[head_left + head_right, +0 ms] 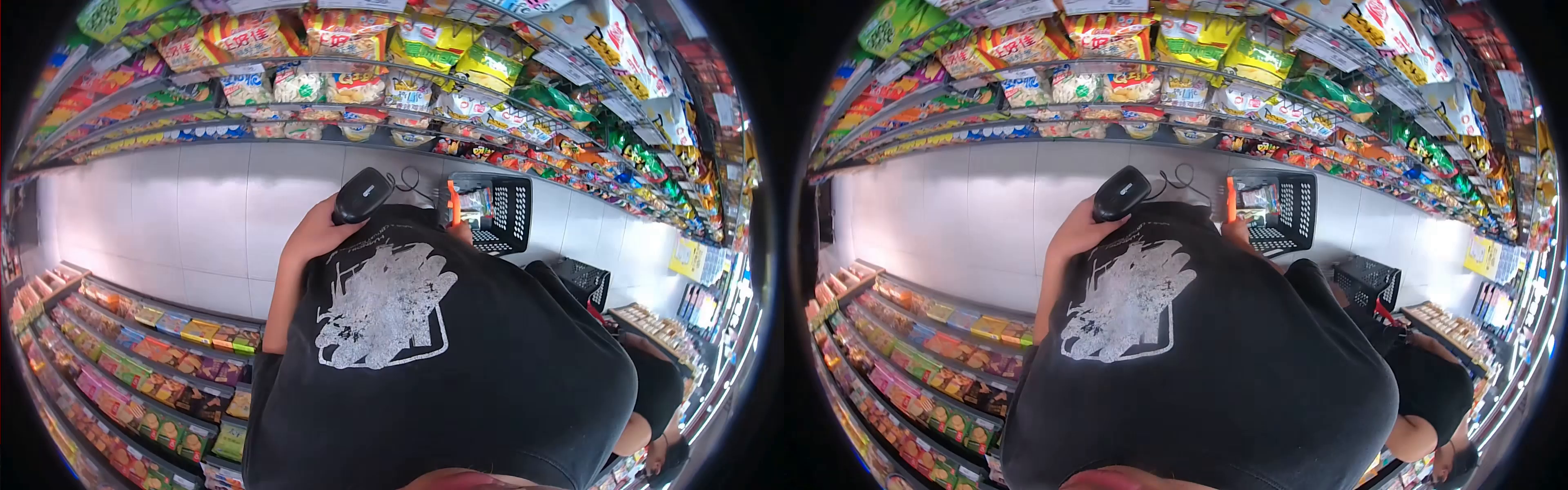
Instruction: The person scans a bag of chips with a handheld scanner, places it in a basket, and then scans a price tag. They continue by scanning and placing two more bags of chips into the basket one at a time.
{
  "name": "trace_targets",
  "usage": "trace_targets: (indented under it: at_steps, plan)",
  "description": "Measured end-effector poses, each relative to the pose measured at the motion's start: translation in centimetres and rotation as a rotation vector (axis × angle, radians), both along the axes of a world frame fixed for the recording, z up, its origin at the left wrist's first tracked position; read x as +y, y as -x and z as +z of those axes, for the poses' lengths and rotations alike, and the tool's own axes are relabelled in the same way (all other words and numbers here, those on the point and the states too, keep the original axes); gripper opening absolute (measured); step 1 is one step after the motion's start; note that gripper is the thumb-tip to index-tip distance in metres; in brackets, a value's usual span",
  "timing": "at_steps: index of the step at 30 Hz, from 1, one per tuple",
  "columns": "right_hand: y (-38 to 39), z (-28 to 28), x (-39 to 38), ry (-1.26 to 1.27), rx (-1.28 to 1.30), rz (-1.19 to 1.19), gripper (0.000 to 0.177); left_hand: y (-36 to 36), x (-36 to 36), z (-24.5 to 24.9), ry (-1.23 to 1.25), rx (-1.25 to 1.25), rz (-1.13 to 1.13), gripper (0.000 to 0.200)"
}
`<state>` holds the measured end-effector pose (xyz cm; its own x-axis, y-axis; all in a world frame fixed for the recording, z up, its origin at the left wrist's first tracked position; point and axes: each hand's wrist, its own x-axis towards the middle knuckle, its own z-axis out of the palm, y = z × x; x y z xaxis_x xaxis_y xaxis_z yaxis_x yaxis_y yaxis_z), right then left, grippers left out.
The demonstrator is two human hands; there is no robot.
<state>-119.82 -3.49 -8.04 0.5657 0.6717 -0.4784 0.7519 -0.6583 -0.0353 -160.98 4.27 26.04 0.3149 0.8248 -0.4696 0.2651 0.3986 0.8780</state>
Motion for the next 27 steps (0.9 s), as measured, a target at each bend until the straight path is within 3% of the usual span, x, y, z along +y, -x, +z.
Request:
trace_targets:
  at_steps: [5, 9, 27]
  plan:
    - [0.5, 4.3, 1.1, -0.054, 0.146, -0.003, 0.035, -1.2, 1.0, -0.2, -0.059, -0.034, -0.087, 0.044]
    - [1.1, 6.7, 2.1, -0.062, 0.079, 0.024, 0.035, -1.9, 2.0, -0.6, -0.063, -0.046, -0.163, 0.046]
    - [-0.8, 5.2, 1.3, -0.297, 0.245, -0.151, 0.028, -8.4, 5.7, -1.3, 0.019, 0.103, -0.413, 0.05]
